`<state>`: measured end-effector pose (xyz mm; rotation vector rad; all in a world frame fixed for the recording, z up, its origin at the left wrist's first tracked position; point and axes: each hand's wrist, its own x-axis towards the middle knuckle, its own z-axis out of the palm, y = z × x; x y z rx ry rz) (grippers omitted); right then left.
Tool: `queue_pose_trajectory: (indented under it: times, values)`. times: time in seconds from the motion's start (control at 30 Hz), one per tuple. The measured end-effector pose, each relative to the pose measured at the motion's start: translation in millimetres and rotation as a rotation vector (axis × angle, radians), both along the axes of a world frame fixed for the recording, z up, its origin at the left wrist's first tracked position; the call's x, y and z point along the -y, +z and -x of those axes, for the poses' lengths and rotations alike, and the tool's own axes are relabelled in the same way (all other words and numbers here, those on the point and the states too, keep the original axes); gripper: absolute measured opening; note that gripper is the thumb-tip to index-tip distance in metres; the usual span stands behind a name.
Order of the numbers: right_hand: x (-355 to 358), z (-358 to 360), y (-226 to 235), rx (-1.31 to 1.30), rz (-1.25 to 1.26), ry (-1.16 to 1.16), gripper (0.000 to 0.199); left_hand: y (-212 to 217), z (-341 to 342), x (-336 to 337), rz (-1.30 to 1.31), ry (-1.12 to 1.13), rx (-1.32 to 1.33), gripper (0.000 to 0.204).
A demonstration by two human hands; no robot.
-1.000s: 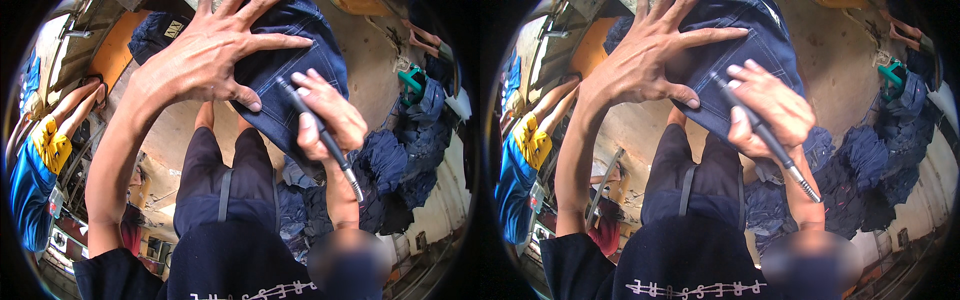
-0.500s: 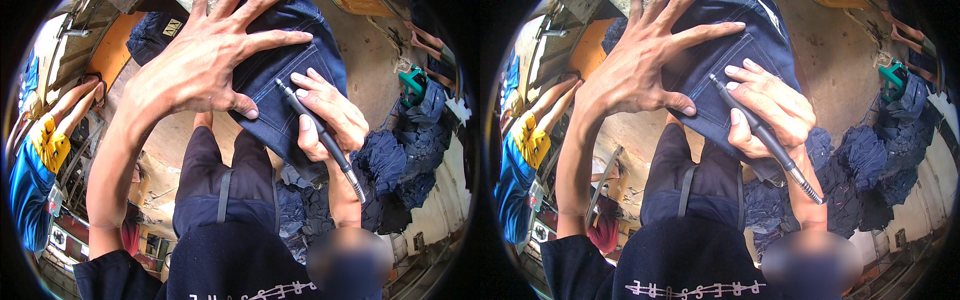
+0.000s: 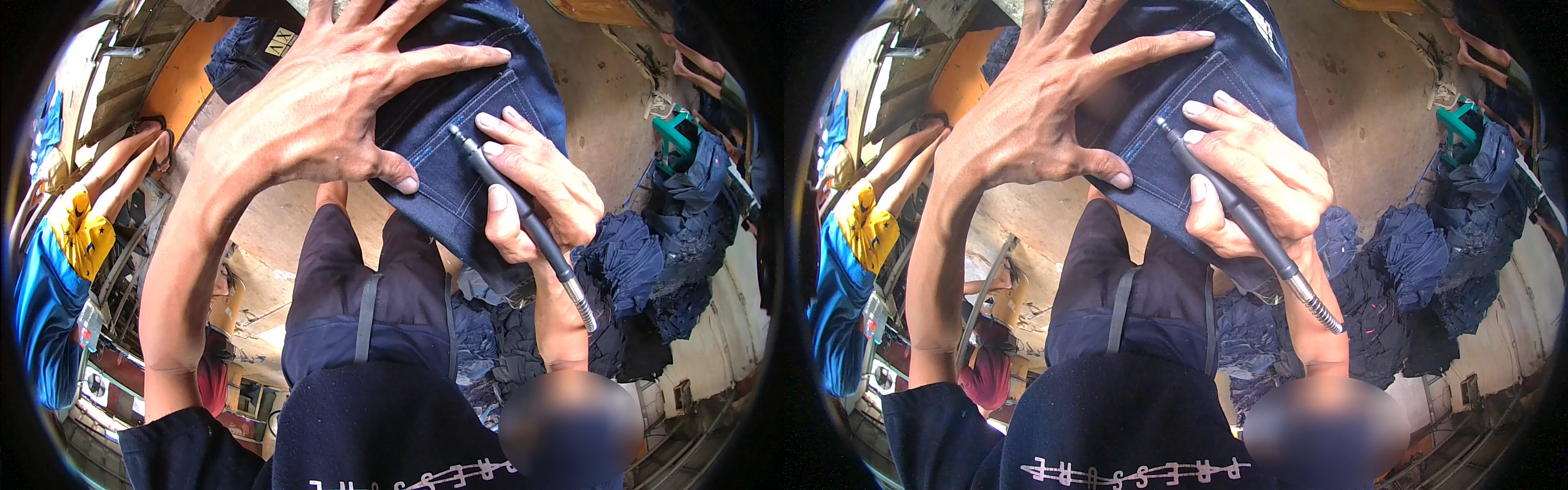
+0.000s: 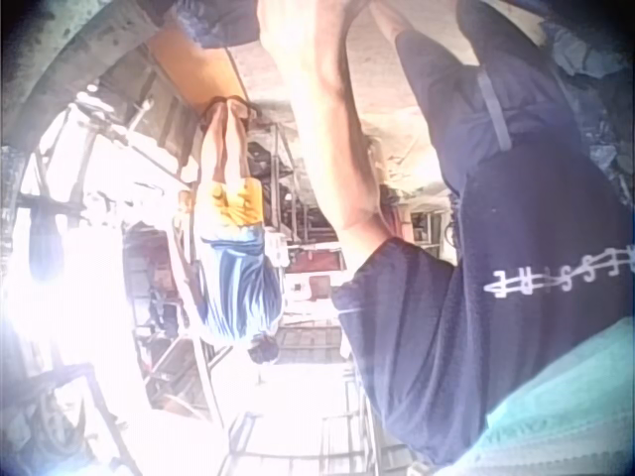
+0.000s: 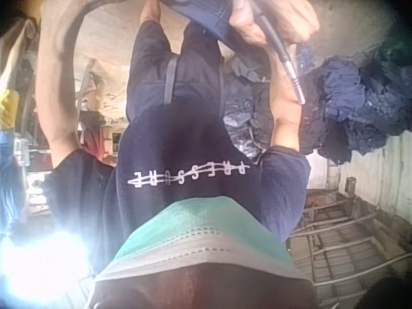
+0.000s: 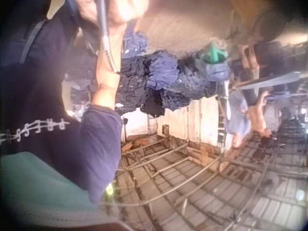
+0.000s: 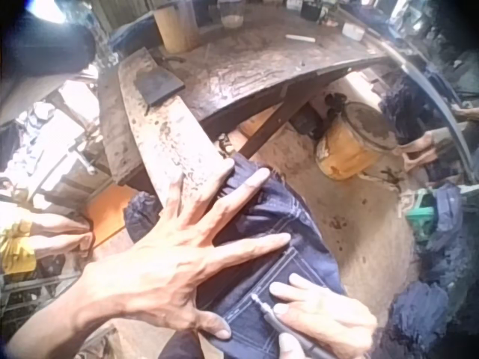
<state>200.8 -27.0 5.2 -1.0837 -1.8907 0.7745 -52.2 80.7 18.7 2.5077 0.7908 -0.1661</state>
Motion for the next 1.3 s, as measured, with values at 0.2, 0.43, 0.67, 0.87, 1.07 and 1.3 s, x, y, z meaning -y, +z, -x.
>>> queue_pose_trajectory:
  times: [0.2,0.43,0.67,0.87,1.07,1.3]
  values:
    - [1,-2,-1,-0.014,-0.003,0.042,0.026,-1,1,1,0.033,0.009,0.041,0.129]
    - [-12,-16,0,0.026,0.005,-0.116,0.031,10,1,-5,0.130,0.027,0.009,0.127]
    - [-11,-17,-1,0.062,0.023,-0.064,0.031,9,-4,-1,0.074,0.036,0.004,0.126]
    - [-11,-18,2,0.096,0.026,-0.102,0.031,9,-4,-3,0.095,0.037,-0.035,0.125]
    - [-14,-16,-1,0.056,-0.004,-0.107,0.030,12,-5,-5,0.118,0.037,-0.046,0.124]
    - [-14,-13,-7,-0.005,-0.023,-0.079,0.028,14,-7,-5,0.128,0.037,-0.053,0.124]
